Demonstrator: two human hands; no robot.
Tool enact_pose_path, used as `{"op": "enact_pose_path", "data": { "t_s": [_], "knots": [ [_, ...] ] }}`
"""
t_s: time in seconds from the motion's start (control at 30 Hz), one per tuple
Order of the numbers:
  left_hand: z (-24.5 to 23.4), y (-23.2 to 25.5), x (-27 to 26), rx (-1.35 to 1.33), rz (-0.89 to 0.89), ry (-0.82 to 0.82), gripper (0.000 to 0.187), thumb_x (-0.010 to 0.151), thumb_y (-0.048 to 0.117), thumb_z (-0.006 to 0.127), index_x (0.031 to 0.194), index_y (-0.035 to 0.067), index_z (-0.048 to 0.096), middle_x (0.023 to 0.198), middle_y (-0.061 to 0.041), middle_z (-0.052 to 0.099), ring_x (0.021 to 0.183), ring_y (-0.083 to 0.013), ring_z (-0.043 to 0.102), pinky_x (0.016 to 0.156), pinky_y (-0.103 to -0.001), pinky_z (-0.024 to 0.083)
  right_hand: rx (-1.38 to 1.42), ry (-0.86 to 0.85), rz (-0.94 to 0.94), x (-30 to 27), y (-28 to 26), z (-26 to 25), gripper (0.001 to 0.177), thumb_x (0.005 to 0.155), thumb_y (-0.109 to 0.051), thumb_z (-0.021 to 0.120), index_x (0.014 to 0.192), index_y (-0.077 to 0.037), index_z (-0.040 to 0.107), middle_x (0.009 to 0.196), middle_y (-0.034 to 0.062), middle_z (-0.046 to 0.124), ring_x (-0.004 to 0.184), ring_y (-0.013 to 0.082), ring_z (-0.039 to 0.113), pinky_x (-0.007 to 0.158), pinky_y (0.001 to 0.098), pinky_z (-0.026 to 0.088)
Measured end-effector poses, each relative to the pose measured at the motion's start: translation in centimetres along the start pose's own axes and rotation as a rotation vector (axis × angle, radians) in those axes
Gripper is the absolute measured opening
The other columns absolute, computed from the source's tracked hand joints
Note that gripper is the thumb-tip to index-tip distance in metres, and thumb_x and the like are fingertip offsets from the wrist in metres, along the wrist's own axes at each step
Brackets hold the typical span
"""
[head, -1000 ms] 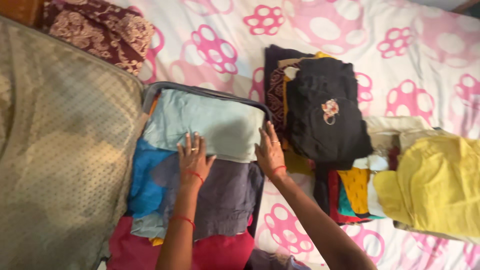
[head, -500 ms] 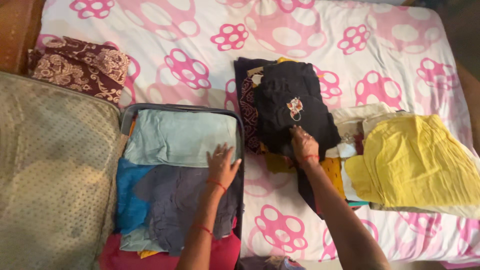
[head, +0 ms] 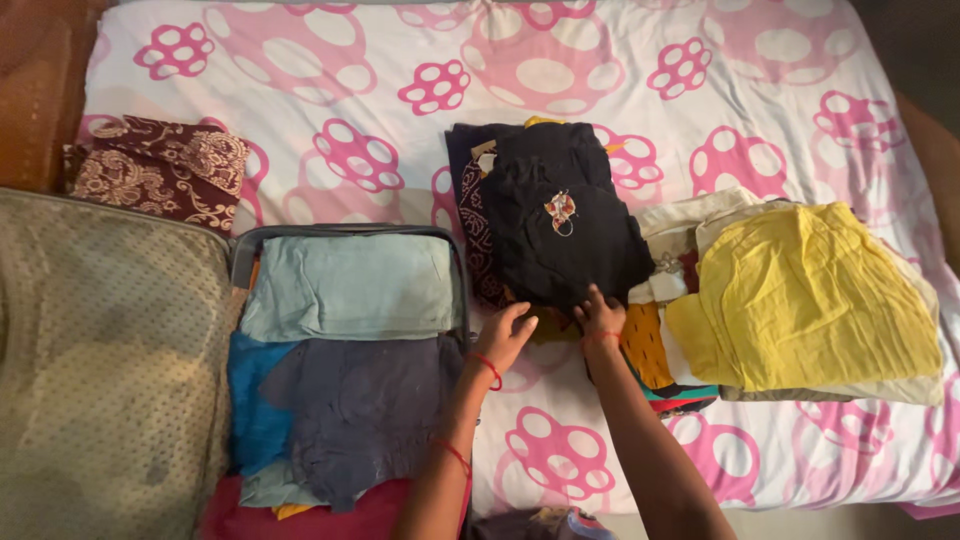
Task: The person packs clothing items into a suitcase by hand, placing folded garments into the bag and smoothing them down to fit.
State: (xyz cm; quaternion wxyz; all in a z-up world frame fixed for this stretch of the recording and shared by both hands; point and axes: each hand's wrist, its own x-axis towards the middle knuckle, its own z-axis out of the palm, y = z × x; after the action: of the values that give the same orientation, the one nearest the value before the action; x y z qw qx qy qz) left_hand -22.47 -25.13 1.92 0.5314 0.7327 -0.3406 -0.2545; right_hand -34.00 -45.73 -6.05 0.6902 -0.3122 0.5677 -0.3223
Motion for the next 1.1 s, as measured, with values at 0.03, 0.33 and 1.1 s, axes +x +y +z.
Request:
{"op": "enact_pose_path", "data": {
  "t_s": [0.03,0.33,1.1],
  "knots": [
    [0.1,0.3,-0.1,-0.023,-0.031,-0.014,0.048,0.098,0.033,0.067,0.131,-0.002,0.063,0.131,-0.020,0.069,0.124,-0.0328,0.066,0.103,-0.040,0.051,0.015,0.020,-0.001,0.4,-0.2,0.5,0.054,0.089,-0.023,0.082,0.128,0.002,0.055,0.096,0.0033,0.064,0.078,0.0152,0.060,0.061,0.0302,0.055],
    [-0.3,1.6,0.5,-0.178,-0.154,-0.004,0.049,0.099,0.036,0.064,0.133,0.000,0.062,0.129,-0.015,0.071,0.122,-0.0260,0.068,0.102,-0.035,0.052,-0.130,-0.184,-0.037,-2.1,-10.5,5.2,0.038,0.084,-0.013,0.078,0.117,-0.011,0.058,0.088,-0.0030,0.066,0.077,0.0122,0.065,0.060,0.0313,0.055],
    [-15.8,7.5,-14.9,-1.889,0.199,0.455,0.064,0.103,0.055,0.051,0.140,0.005,0.061,0.138,-0.014,0.065,0.127,-0.0317,0.062,0.113,-0.046,0.047,-0.042,-1.057,-0.002,-28.5,-13.6,7.6,0.037,0.090,0.000,0.054,0.126,0.002,0.063,0.122,0.0105,0.068,0.115,0.0243,0.067,0.110,0.0397,0.053]
  ]
}}
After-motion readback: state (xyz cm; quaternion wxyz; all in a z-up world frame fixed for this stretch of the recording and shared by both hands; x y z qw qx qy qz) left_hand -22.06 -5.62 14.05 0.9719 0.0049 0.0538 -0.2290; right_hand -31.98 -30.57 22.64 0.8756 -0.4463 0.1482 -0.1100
